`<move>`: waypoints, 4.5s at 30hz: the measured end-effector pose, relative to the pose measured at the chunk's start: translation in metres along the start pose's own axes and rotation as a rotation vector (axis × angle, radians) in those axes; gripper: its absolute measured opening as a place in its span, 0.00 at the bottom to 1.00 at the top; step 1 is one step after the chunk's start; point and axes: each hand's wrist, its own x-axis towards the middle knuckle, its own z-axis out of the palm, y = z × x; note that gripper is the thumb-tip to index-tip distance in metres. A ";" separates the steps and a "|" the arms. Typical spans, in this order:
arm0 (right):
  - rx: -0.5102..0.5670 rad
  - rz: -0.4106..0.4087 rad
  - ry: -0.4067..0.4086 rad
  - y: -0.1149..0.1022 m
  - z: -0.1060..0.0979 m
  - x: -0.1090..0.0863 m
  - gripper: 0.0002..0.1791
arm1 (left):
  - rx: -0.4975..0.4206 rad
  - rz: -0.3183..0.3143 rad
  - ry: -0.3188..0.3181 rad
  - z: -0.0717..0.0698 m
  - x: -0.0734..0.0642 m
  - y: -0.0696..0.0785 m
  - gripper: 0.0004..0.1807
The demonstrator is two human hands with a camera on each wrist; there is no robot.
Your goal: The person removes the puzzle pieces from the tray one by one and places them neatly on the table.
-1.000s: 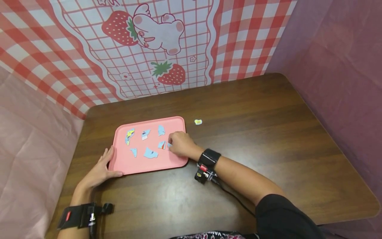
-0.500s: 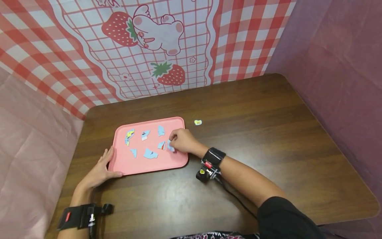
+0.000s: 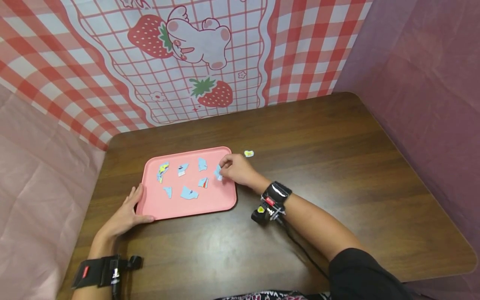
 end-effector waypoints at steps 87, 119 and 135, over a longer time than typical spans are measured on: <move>-0.490 0.190 0.360 0.056 -0.098 0.016 0.18 | 0.018 0.025 0.032 0.003 0.000 -0.005 0.68; -0.444 0.091 0.342 0.035 -0.073 0.015 0.17 | -0.022 0.010 0.013 0.000 -0.001 0.000 0.68; -0.450 -0.103 0.044 0.001 -0.013 0.017 0.09 | -0.001 0.023 0.025 0.000 0.000 -0.003 0.68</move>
